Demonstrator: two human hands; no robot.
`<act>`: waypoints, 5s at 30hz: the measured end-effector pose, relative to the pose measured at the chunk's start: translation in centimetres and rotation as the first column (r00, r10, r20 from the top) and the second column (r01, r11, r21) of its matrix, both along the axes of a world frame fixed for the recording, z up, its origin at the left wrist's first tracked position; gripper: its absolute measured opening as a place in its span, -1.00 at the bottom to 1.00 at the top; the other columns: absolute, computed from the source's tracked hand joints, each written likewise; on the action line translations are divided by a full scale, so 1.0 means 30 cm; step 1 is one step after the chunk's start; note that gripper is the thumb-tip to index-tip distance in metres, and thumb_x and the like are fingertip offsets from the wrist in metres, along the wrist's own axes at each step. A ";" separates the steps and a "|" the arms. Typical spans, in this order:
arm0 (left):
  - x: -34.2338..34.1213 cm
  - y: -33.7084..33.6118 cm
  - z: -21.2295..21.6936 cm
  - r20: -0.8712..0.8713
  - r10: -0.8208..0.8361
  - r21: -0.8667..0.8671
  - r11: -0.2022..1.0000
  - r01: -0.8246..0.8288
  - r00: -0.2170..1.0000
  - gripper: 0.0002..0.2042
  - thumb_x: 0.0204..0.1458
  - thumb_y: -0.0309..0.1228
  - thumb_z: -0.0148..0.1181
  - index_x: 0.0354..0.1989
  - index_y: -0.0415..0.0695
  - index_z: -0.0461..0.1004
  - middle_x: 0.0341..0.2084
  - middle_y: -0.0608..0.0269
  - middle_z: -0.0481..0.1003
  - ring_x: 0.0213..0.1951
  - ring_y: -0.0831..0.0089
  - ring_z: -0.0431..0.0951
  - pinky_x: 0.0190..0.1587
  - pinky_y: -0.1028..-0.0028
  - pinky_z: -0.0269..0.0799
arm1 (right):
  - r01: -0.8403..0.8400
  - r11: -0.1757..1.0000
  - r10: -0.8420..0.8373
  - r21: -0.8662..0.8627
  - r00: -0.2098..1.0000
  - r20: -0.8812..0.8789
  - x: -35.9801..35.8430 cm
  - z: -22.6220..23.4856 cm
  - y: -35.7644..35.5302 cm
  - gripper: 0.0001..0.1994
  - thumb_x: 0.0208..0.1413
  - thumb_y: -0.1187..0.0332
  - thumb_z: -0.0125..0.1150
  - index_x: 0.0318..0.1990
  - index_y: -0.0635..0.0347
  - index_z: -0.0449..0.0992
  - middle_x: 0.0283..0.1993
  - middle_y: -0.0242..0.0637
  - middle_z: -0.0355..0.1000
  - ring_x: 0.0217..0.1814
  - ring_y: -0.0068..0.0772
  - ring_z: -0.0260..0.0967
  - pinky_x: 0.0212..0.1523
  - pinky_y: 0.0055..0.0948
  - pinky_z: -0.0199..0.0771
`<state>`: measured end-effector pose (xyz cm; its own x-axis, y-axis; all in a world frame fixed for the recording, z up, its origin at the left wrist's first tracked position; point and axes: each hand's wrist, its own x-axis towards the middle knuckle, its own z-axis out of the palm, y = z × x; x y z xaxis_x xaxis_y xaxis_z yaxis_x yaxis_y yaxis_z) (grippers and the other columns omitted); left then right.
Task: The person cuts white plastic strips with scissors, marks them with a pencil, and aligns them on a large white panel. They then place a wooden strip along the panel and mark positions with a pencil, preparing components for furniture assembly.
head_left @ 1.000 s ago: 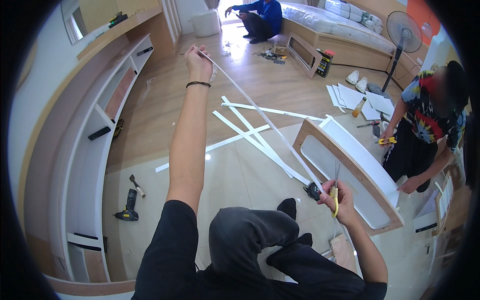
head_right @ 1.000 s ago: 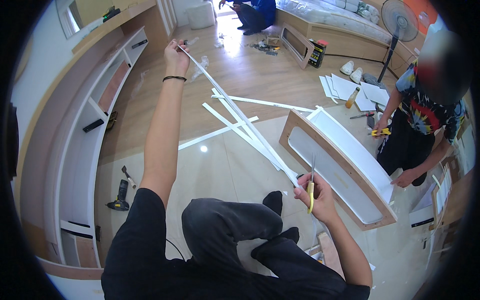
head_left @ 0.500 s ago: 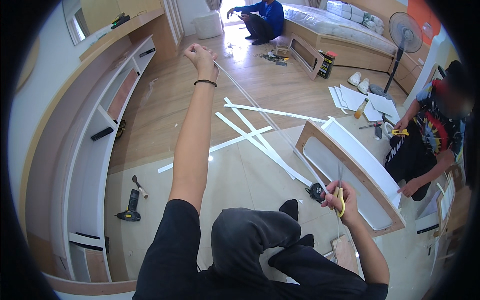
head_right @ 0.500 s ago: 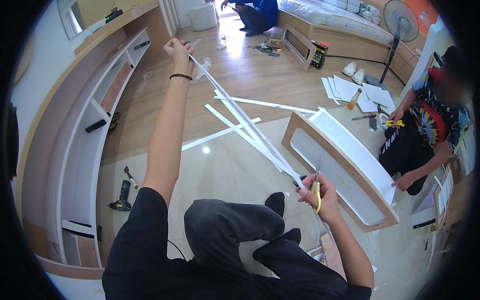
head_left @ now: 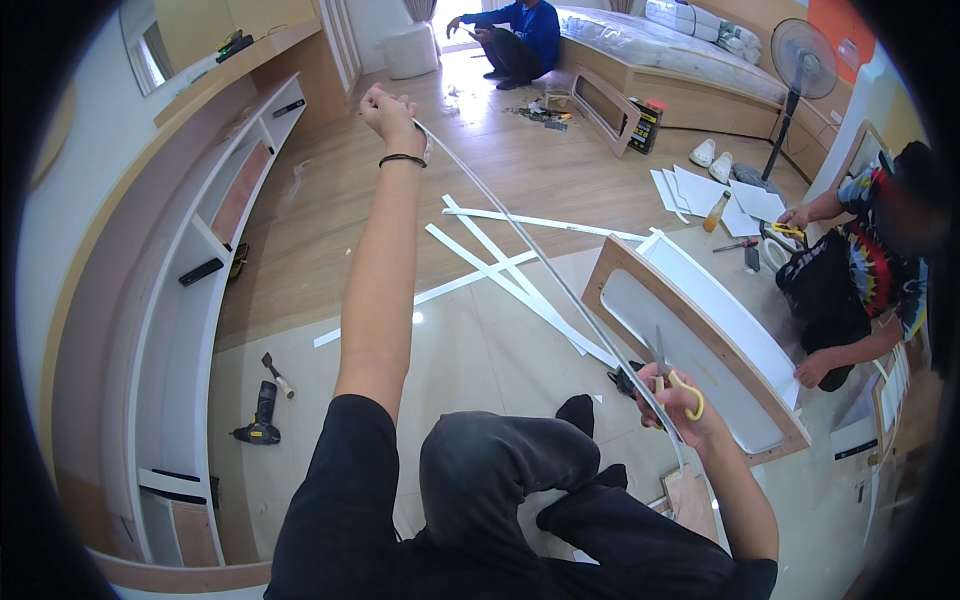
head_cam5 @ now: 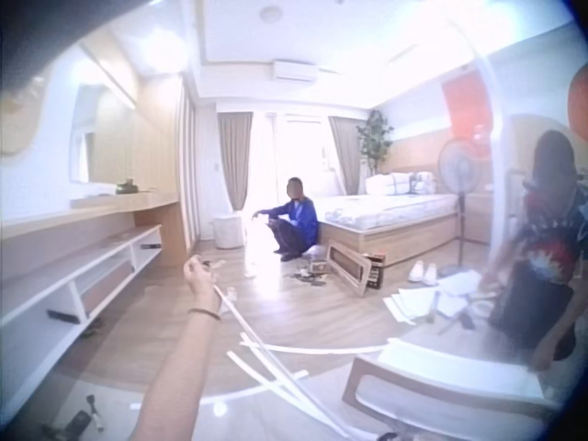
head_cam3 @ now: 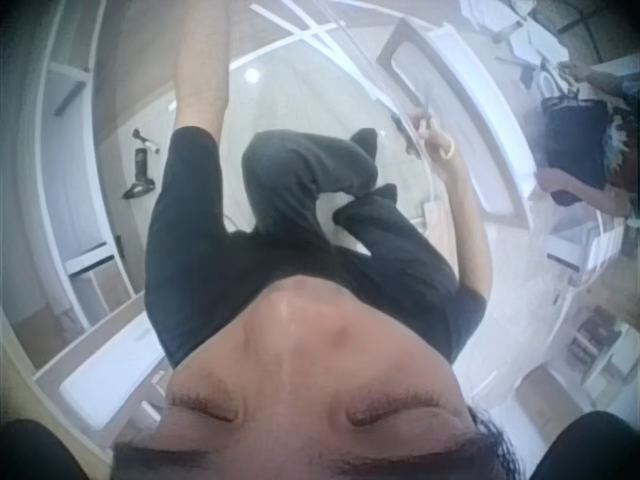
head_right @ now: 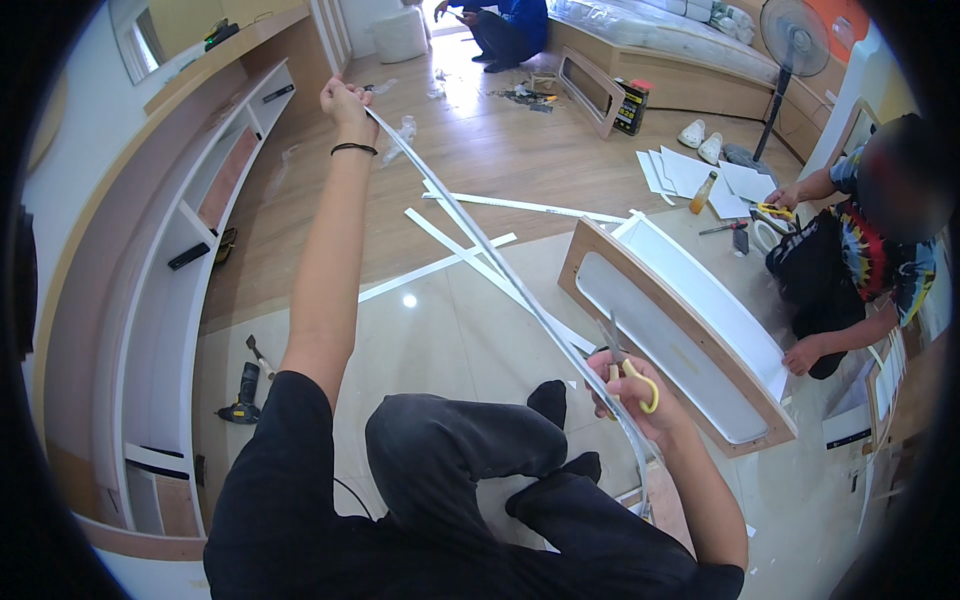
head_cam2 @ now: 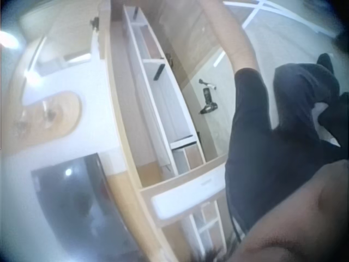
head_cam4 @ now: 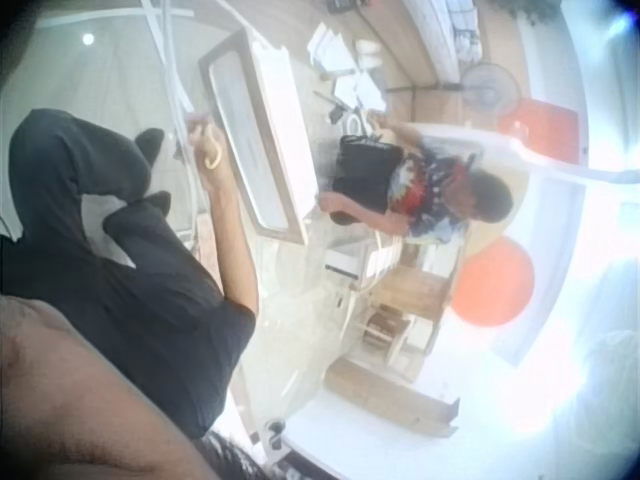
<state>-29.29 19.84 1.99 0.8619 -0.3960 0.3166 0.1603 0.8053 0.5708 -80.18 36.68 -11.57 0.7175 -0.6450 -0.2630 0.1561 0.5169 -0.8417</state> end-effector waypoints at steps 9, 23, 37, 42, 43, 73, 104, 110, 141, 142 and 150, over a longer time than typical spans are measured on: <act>0.085 -0.002 0.018 0.047 0.009 0.050 0.999 -0.011 0.999 -0.62 0.15 -0.47 -0.17 0.18 -0.18 0.17 -0.36 0.29 0.25 -0.54 0.56 0.24 -0.50 0.47 0.32 | -0.141 0.984 0.144 0.105 0.989 -0.023 -0.027 -0.087 0.024 -0.64 -0.05 0.30 0.41 -0.13 0.14 0.41 -0.44 -0.35 0.38 -0.51 -0.50 0.37 -0.51 -0.51 0.38; 0.274 -0.004 -0.049 -0.076 0.137 0.198 0.973 -0.120 0.988 -0.72 0.32 -0.33 -0.31 0.05 -0.18 0.25 -0.43 0.24 0.32 -0.56 0.52 0.30 -0.62 0.50 0.22 | -0.176 0.983 0.178 0.056 0.983 -0.038 -0.003 -0.079 0.065 -0.60 -0.02 0.30 0.44 -0.06 0.27 0.46 -0.42 -0.27 0.42 -0.55 -0.51 0.34 -0.56 -0.55 0.33; 0.398 0.076 -0.076 -0.181 0.036 0.062 0.998 -0.025 0.983 -0.79 0.16 -0.50 -0.10 -0.07 -0.24 0.37 -0.54 0.36 0.25 -0.63 0.63 0.19 -0.67 0.56 0.07 | -0.136 0.972 0.144 0.194 0.989 -0.026 0.031 -0.112 0.094 -0.70 0.00 0.33 0.44 -0.18 0.20 0.47 -0.41 -0.27 0.39 -0.44 -0.49 0.33 -0.54 -0.55 0.28; 0.388 0.075 -0.089 -0.122 -0.020 -0.029 0.999 0.016 0.992 -0.88 0.11 -0.55 -0.08 -0.20 -0.17 0.34 -0.54 0.35 0.28 -0.64 0.59 0.22 -0.66 0.55 0.10 | -0.168 0.969 0.164 0.179 0.986 0.038 0.038 -0.111 0.096 -0.69 0.05 0.27 0.42 -0.14 0.21 0.49 -0.41 -0.32 0.41 -0.53 -0.60 0.30 -0.58 -0.61 0.27; 0.391 0.069 -0.093 -0.096 0.000 -0.030 1.000 -0.003 0.995 -0.90 0.10 -0.56 -0.07 -0.24 -0.14 0.33 -0.54 0.34 0.30 -0.64 0.58 0.23 -0.66 0.55 0.11 | -0.155 0.971 0.155 0.181 0.988 0.012 0.037 -0.110 0.096 -0.68 0.05 0.25 0.42 -0.13 0.20 0.49 -0.41 -0.32 0.41 -0.53 -0.61 0.30 -0.58 -0.62 0.27; -0.261 0.273 -0.518 0.527 -0.848 0.849 0.528 0.001 -0.060 -0.53 0.33 -0.06 -0.16 0.09 -0.23 0.39 -0.08 0.15 0.50 -0.02 0.33 0.50 0.11 0.34 0.33 | -0.288 0.946 0.273 -0.150 0.955 -0.114 0.026 -0.290 0.082 -0.33 0.09 0.25 0.36 0.32 0.21 0.24 -0.14 -0.43 0.49 -0.01 -0.58 0.36 0.05 -0.51 0.30; -1.131 0.648 -0.517 0.543 0.184 0.059 0.965 0.256 -0.819 -0.85 -0.17 -0.47 0.18 -0.38 -0.16 0.43 -0.38 0.21 0.37 -0.30 0.44 0.44 -0.39 0.55 0.45 | -0.331 0.881 0.134 -0.339 0.861 -0.491 -0.173 -0.155 -0.112 -0.59 0.00 0.32 0.40 -0.05 0.23 0.38 -0.14 -0.24 0.46 -0.05 -0.42 0.36 -0.08 -0.41 0.37; -1.132 0.586 -0.470 0.615 -0.469 0.612 0.791 0.009 -0.634 -0.61 -0.14 -0.34 0.35 -0.21 -0.19 0.30 -0.34 0.13 0.34 -0.29 0.25 0.44 -0.21 0.28 0.42 | -0.310 0.841 0.073 -0.443 0.876 -0.476 -0.149 -0.075 -0.102 -0.64 -0.04 0.43 0.32 -0.08 0.28 0.38 -0.16 -0.20 0.48 -0.08 -0.42 0.41 -0.08 -0.39 0.38; -1.031 0.528 -0.403 0.032 -0.952 0.924 -0.087 0.371 -0.304 -0.64 0.39 -0.11 -0.22 -0.27 -0.15 0.34 -0.61 0.45 0.17 -0.54 0.64 0.17 -0.49 0.57 0.17 | -0.280 -0.337 -0.804 -0.899 0.582 0.121 -0.184 0.320 0.037 -0.60 -0.14 0.23 0.54 -0.20 0.14 0.49 -0.46 -0.32 0.35 -0.42 -0.30 0.37 -0.42 -0.42 0.36; -1.024 0.531 -0.389 0.063 -0.965 0.902 -0.053 0.428 -0.253 -0.64 0.39 -0.11 -0.21 -0.28 -0.15 0.34 -0.63 0.47 0.15 -0.58 0.65 0.12 -0.52 0.58 0.10 | -0.268 -0.316 -0.799 -0.910 0.593 0.103 -0.176 0.312 0.053 -0.59 -0.16 0.24 0.57 -0.19 0.17 0.52 -0.51 -0.37 0.33 -0.49 -0.42 0.32 -0.48 -0.51 0.30; -1.046 0.548 -0.351 0.085 -0.996 0.763 0.069 0.643 0.006 -0.66 0.39 -0.11 -0.17 -0.30 -0.12 0.29 -0.70 0.50 0.09 -0.65 0.70 0.02 -0.61 0.61 -0.04 | -0.124 0.031 -0.795 -0.992 0.598 -0.099 -0.017 0.112 -0.010 -0.61 -0.12 0.22 0.56 -0.23 0.21 0.51 -0.60 -0.37 0.37 -0.61 -0.58 0.31 -0.55 -0.56 0.32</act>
